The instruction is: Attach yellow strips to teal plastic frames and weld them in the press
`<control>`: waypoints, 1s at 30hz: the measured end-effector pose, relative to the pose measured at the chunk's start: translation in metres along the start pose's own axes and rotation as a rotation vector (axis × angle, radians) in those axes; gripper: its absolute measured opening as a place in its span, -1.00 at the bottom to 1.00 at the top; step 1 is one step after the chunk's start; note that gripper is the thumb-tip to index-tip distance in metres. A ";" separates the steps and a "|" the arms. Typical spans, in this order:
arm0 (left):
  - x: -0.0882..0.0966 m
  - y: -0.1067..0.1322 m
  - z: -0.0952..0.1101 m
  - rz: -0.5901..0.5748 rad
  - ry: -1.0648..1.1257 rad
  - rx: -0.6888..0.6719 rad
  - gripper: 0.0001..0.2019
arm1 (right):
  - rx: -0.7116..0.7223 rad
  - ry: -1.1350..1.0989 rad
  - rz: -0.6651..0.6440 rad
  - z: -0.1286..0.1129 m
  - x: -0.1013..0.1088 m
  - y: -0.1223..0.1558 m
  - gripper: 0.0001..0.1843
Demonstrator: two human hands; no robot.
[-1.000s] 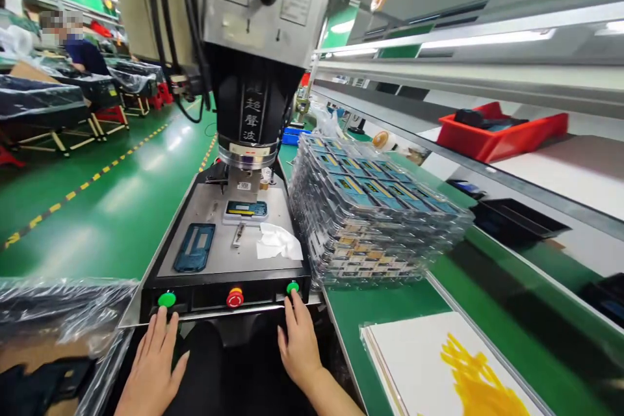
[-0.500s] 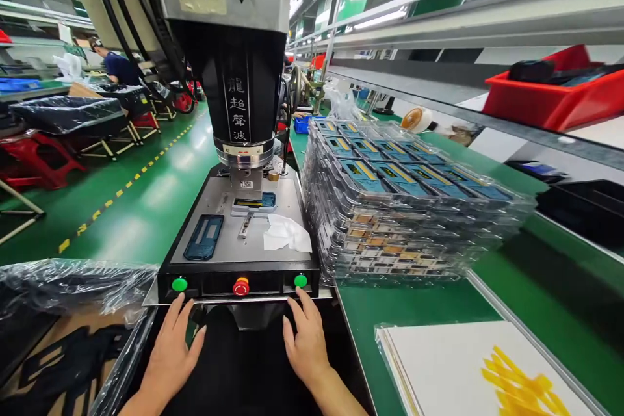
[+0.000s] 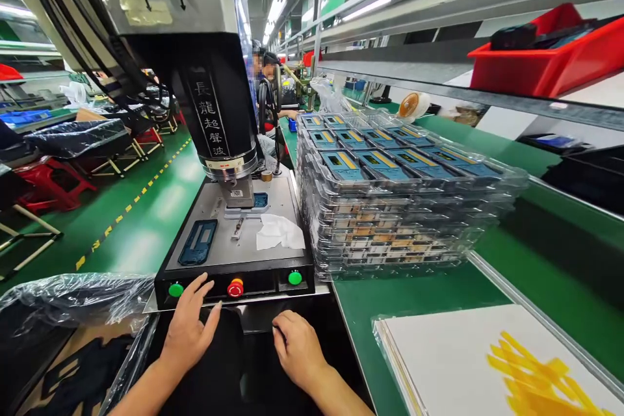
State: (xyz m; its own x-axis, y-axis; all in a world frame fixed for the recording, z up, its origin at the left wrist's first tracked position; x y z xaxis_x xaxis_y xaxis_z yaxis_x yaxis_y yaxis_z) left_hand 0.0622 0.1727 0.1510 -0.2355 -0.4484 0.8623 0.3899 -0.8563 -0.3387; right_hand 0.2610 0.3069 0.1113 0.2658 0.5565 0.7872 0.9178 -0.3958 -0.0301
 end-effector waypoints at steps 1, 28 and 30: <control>0.003 -0.007 0.001 0.006 -0.006 -0.021 -0.60 | -0.007 0.001 -0.016 0.000 0.000 0.000 -0.75; -0.010 -0.203 -0.008 -0.282 -0.311 -0.064 -0.68 | -0.070 0.096 -0.071 0.003 0.001 -0.004 -0.80; -0.014 -0.211 -0.008 -0.319 -0.352 -0.068 -0.69 | -0.083 0.105 -0.076 0.004 0.001 -0.005 -0.80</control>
State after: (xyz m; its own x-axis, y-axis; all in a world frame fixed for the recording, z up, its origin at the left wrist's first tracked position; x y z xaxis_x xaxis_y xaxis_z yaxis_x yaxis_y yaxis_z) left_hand -0.0238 0.3580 0.2075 -0.0133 -0.0568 0.9983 0.2857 -0.9570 -0.0506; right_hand 0.2579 0.3120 0.1099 0.1608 0.5094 0.8454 0.9052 -0.4175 0.0795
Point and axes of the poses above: each hand's wrist, its own y-axis away from the middle knuckle, its own x-axis out of the back of the hand, z = x × y, the point moved 4 cm from there along -y, towards the middle knuckle, and after that the axes turned 14 degrees about -z, right-handed, at the moved point
